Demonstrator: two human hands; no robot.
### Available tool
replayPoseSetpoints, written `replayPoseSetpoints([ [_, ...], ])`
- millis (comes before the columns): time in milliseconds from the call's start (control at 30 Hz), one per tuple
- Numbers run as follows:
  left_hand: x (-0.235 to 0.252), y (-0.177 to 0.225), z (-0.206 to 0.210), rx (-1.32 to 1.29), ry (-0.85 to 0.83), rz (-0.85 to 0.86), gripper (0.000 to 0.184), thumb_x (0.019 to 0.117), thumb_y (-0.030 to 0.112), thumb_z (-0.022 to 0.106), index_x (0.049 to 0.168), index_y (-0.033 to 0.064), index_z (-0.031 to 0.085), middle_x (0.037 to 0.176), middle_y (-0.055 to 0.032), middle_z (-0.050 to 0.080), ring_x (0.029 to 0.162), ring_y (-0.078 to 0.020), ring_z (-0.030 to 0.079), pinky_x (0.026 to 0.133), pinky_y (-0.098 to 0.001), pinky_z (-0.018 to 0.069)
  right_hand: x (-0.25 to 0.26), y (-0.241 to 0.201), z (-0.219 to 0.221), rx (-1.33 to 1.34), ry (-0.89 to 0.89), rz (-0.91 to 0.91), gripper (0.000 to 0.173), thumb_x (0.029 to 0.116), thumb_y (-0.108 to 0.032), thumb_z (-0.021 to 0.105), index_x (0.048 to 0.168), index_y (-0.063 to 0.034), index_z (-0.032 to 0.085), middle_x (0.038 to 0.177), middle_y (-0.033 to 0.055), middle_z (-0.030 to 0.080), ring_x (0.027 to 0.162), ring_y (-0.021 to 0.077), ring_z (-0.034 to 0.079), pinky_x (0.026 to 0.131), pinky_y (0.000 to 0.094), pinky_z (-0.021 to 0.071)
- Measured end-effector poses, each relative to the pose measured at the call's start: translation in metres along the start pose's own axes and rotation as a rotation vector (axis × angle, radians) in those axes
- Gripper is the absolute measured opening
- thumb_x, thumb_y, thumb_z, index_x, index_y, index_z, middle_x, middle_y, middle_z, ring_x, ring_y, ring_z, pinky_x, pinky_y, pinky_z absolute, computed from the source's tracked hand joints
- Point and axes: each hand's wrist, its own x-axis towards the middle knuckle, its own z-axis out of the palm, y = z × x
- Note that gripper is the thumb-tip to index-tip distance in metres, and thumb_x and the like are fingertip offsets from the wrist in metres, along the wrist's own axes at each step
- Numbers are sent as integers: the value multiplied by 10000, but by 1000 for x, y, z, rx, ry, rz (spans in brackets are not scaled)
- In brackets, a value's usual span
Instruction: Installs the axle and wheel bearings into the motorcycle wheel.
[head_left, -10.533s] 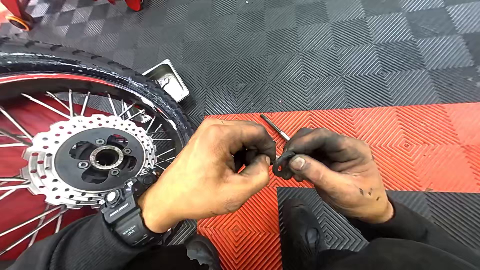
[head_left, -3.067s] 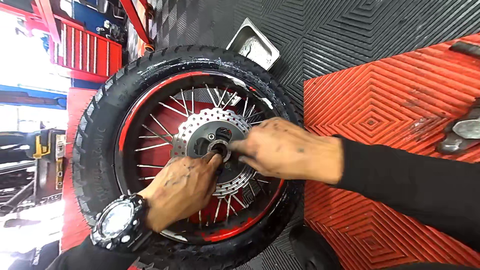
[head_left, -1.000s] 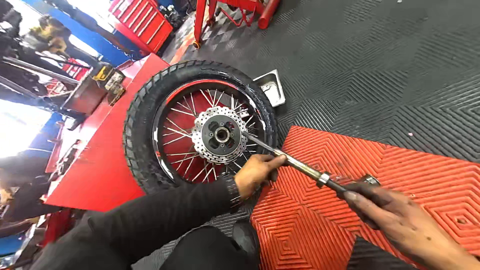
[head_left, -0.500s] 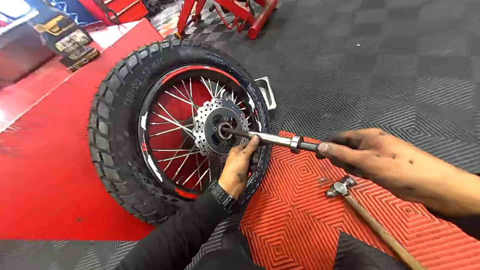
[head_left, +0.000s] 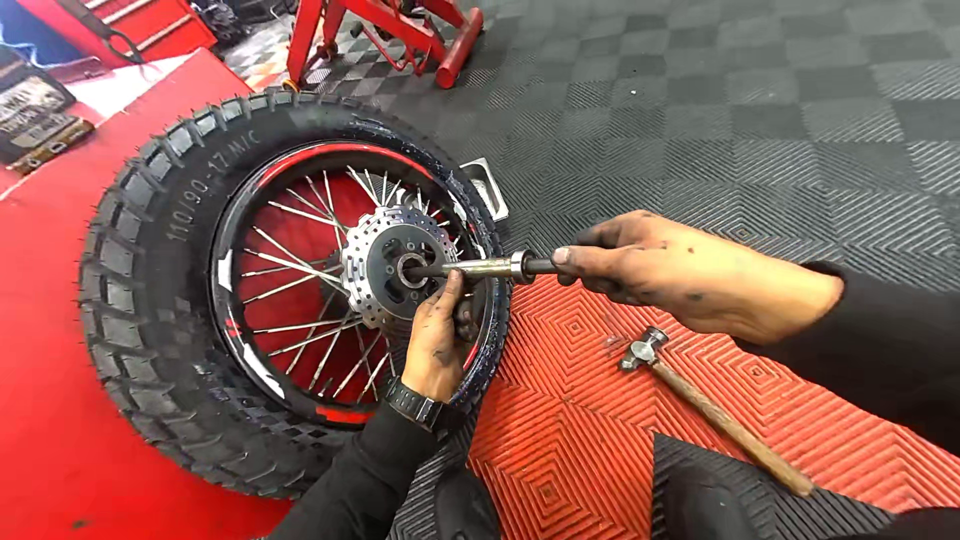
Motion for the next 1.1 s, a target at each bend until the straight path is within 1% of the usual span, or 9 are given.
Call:
replayPoseSetpoints([
  [200,12,-6,0,-139,64,55,251,1047,344,567,1014,123,682,613,69,418,456,-35,369,457,-170,373,27,-8,5,47,-55,-9,334,1053,-330,578,861,-97,721,559,-15,480,428,61,342,402,214,253],
  [267,14,-9,0,-197,90,70,231,1046,332,566,1013,132,678,614,76,424,460,-35,375,466,-173,383,34,-10,9,52,-60,3,327,1051,-325,580,860,-99,719,580,-13,504,436,63,360,406,214,271],
  [367,14,-13,-1,-266,117,85,230,1033,339,593,1048,129,685,627,75,441,474,-33,400,488,-168,409,45,-10,15,56,-70,28,338,1048,-338,584,843,-100,707,578,-14,486,439,63,362,412,214,282],
  [533,19,-17,-7,-358,142,89,234,1048,371,563,980,167,656,592,83,402,457,-42,377,481,-178,389,59,-8,25,58,-98,38,365,1048,-366,582,828,-99,698,566,-11,464,434,73,342,407,223,264],
  [633,20,-19,-11,-402,142,93,238,1049,383,555,990,174,652,584,83,393,446,-38,369,464,-173,380,63,-9,30,40,-104,30,376,1048,-382,577,820,-108,699,569,-7,462,439,85,342,418,237,271],
  [800,22,-20,-12,-380,131,86,263,1051,431,538,964,197,621,585,89,374,448,-39,352,468,-179,372,72,-10,34,40,-120,12,362,1049,-374,575,843,-107,706,584,-8,472,449,83,355,420,235,276],
  [967,25,-19,-10,-404,126,94,284,1061,434,516,915,201,588,585,87,366,453,-44,353,475,-184,376,78,-11,36,25,-111,8,372,1047,-370,579,807,-107,689,582,0,470,453,92,360,427,248,276],
  [1067,27,-19,-10,-427,122,85,288,1059,432,519,906,197,586,583,85,366,451,-42,352,470,-179,374,82,-11,37,2,-111,5,379,1045,-382,584,810,-104,690,601,10,502,469,99,397,436,258,300],
  [1100,28,-19,-10,-433,126,80,288,1059,431,518,908,196,586,580,88,364,446,-40,351,464,-175,373,83,-11,38,-13,-109,3,381,1042,-391,587,816,-106,699,618,13,532,491,106,432,453,272,324],
])
